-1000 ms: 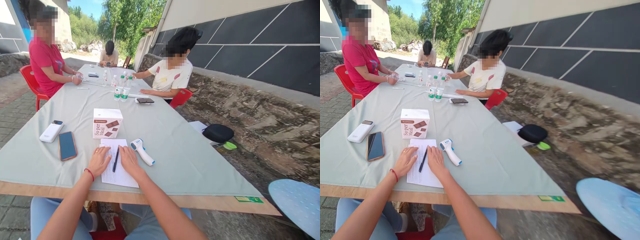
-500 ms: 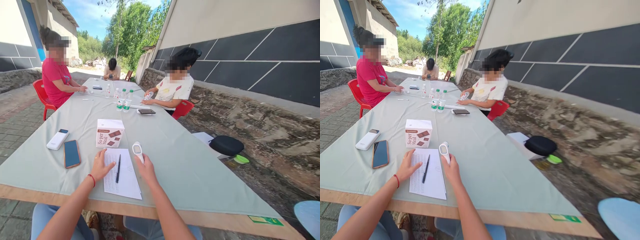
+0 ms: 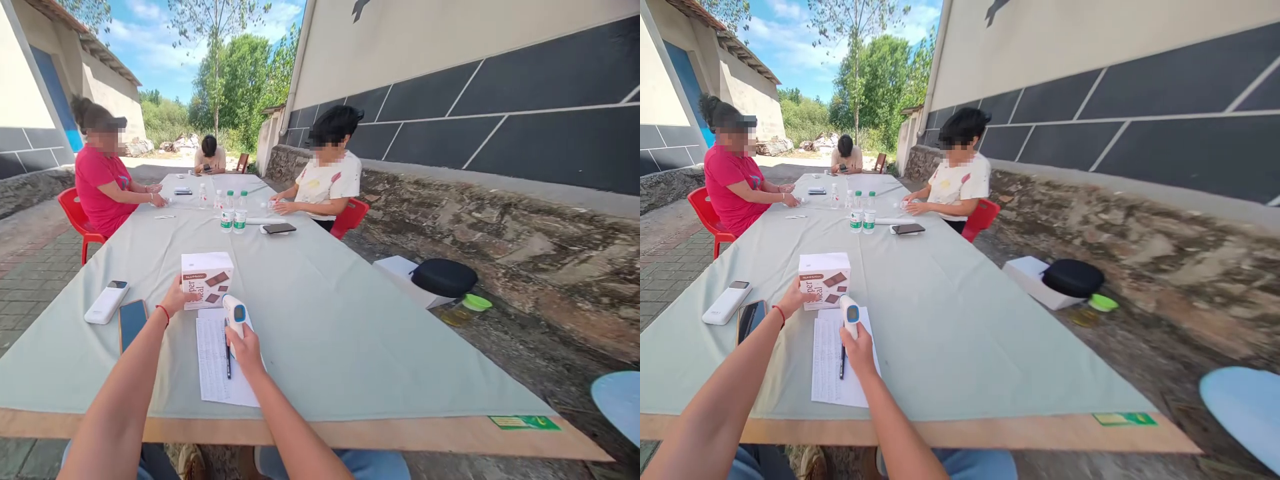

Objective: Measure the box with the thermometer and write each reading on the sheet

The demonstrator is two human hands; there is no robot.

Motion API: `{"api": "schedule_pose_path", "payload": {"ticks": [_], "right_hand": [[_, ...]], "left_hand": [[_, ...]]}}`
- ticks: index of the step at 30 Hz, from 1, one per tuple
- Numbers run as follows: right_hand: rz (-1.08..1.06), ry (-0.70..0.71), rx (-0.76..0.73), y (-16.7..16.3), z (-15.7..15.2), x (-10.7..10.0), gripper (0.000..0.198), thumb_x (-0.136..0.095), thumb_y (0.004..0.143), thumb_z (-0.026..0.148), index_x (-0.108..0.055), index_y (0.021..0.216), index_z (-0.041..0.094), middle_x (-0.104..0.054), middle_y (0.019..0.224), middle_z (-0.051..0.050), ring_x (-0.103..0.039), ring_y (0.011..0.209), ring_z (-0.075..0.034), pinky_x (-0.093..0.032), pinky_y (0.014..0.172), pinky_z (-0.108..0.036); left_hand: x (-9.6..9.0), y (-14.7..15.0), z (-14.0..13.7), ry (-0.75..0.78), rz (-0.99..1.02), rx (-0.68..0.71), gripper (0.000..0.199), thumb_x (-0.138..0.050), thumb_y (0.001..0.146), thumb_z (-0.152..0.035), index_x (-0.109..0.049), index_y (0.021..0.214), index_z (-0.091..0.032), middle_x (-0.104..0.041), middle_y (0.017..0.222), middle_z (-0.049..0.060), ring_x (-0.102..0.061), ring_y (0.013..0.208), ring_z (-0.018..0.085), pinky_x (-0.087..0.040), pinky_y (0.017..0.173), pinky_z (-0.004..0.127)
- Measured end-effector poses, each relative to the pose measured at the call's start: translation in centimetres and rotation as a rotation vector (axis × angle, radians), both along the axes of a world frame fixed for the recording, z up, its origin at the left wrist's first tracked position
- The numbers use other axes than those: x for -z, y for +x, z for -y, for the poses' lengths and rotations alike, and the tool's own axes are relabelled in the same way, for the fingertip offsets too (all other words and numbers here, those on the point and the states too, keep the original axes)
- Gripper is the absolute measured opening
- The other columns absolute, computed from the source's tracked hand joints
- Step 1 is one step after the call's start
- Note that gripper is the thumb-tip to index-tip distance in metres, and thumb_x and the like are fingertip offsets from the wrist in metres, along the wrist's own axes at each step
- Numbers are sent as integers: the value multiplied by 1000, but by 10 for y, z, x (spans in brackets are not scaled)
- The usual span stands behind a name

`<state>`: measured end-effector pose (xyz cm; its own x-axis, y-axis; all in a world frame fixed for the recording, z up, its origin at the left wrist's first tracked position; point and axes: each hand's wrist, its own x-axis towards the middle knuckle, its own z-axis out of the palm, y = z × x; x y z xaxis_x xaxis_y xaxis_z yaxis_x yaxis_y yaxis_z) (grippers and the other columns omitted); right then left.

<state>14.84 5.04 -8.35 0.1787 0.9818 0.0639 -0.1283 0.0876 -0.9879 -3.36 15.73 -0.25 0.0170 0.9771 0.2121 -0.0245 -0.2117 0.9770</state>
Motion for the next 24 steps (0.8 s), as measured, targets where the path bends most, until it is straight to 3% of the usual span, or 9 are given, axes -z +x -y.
{"api": "schedule_pose_path", "payload": {"ticks": [3, 6, 9, 13, 17, 24], "right_hand": [[18, 2, 4, -1, 2, -4, 30, -60, 70, 48, -50, 66, 20, -47, 55, 3, -42, 54, -14, -36, 54, -26], [34, -14, 13, -1, 2, -4, 31, -61, 71, 49, -50, 65, 20, -49, 56, 3, -44, 55, -15, -37, 55, -26], [38, -28, 32, 1, 3, -2, 34, -61, 72, 52, -49, 63, 21, -50, 56, 3, -45, 55, -15, -37, 55, -26], [30, -40, 66, 1, 5, -3, 38, -61, 71, 56, -50, 64, 20, -51, 56, 2, -46, 56, -16, -38, 56, -26], [3, -48, 92, -1, 6, -3, 40, -61, 68, 58, -50, 62, 20, -50, 55, 2, -45, 53, -15, -38, 53, -27], [44, 54, 177, 5, 18, -5, 41, -61, 73, 59, -51, 68, 19, -51, 60, 1, -47, 57, -16, -40, 57, -28]], "left_hand": [[-15, 3, 2, 28, 84, -142, 78, -88, 45, -26, -46, 110, -16, -60, 114, 11, -61, 101, 23, -52, 89, 41], [-37, 0, 15, 97, 189, -217, 65, -76, 66, -44, -41, 116, -21, -56, 123, 8, -61, 105, 19, -53, 88, 36], [-46, -3, 44, 210, 310, -208, 63, -80, 66, -38, -46, 116, -20, -59, 121, 8, -61, 107, 21, -52, 92, 36], [-12, 2, 82, 75, 219, -179, 65, -76, 71, -48, -51, 122, -17, -61, 120, 12, -62, 105, 25, -53, 89, 37], [32, 5, 92, 59, -45, -298, 60, -61, 83, -54, -50, 130, -17, -58, 128, 11, -55, 119, 25, -45, 103, 39], [55, -7, 90, 100, -228, -156, 75, -63, 82, -54, -36, 143, -19, -49, 137, 13, -46, 130, 27, -39, 109, 41]]}}
